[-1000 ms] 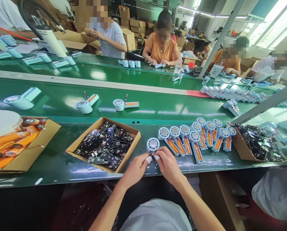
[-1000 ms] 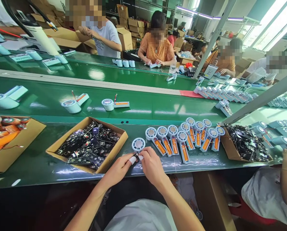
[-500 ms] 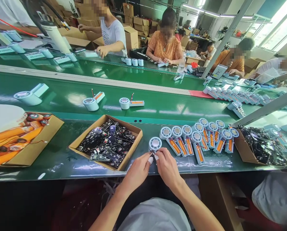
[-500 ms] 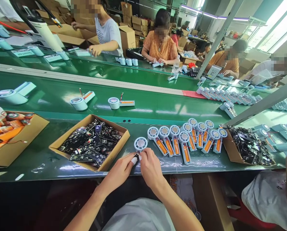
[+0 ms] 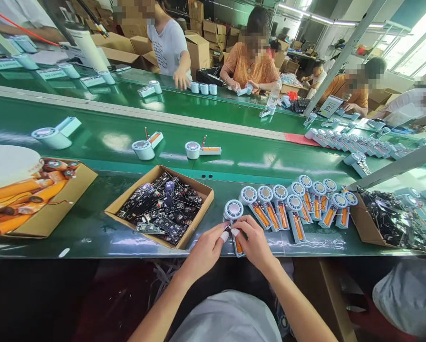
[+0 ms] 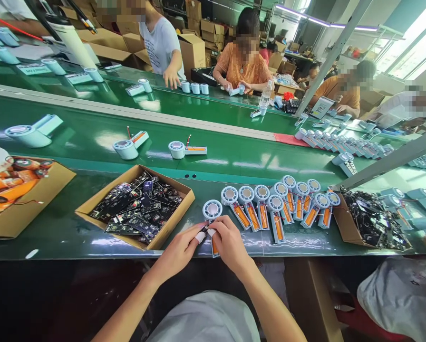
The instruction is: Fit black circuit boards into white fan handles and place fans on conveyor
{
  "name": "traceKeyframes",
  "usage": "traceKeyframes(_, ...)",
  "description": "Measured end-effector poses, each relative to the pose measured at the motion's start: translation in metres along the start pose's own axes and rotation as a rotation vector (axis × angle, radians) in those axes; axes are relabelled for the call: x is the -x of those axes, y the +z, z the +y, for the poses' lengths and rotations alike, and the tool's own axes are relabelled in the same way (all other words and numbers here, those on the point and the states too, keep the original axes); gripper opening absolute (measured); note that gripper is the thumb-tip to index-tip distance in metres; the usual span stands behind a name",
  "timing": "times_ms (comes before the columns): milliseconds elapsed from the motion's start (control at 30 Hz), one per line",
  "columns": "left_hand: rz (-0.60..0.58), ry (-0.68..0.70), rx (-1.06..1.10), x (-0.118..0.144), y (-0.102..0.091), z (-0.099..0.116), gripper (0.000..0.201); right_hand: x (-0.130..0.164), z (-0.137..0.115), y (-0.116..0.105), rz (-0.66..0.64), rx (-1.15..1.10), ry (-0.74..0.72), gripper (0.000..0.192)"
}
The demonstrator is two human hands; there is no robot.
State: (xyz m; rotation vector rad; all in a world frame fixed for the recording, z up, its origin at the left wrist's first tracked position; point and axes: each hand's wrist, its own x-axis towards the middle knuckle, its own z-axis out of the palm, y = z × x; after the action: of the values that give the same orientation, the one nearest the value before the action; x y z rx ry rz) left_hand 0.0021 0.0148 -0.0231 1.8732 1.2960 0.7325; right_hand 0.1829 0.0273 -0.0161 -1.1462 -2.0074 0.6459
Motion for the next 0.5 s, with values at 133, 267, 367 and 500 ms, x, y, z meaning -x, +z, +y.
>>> traceKeyframes(133,-0.049,0.043,0.022,-0.001,-0.006,-0.004,0.037,-0.004,0.007,-0.008,-0.076,-0.054,-0.036,0.020)
traceKeyframes(267,-0.089,0.074,0.053,-0.006,-0.010,-0.003,0.034,-0.008,0.010,-0.011,-0.110,-0.042,-0.070,0.023)
traceKeyframes(367,-0.107,0.086,0.064,-0.009,-0.013,-0.002,0.033,-0.008,0.011,-0.010,-0.124,-0.021,-0.081,0.021)
traceKeyframes(500,-0.124,0.094,0.071,-0.009,-0.014,-0.002,0.032,-0.007,0.008,-0.007,-0.107,0.014,-0.063,0.019)
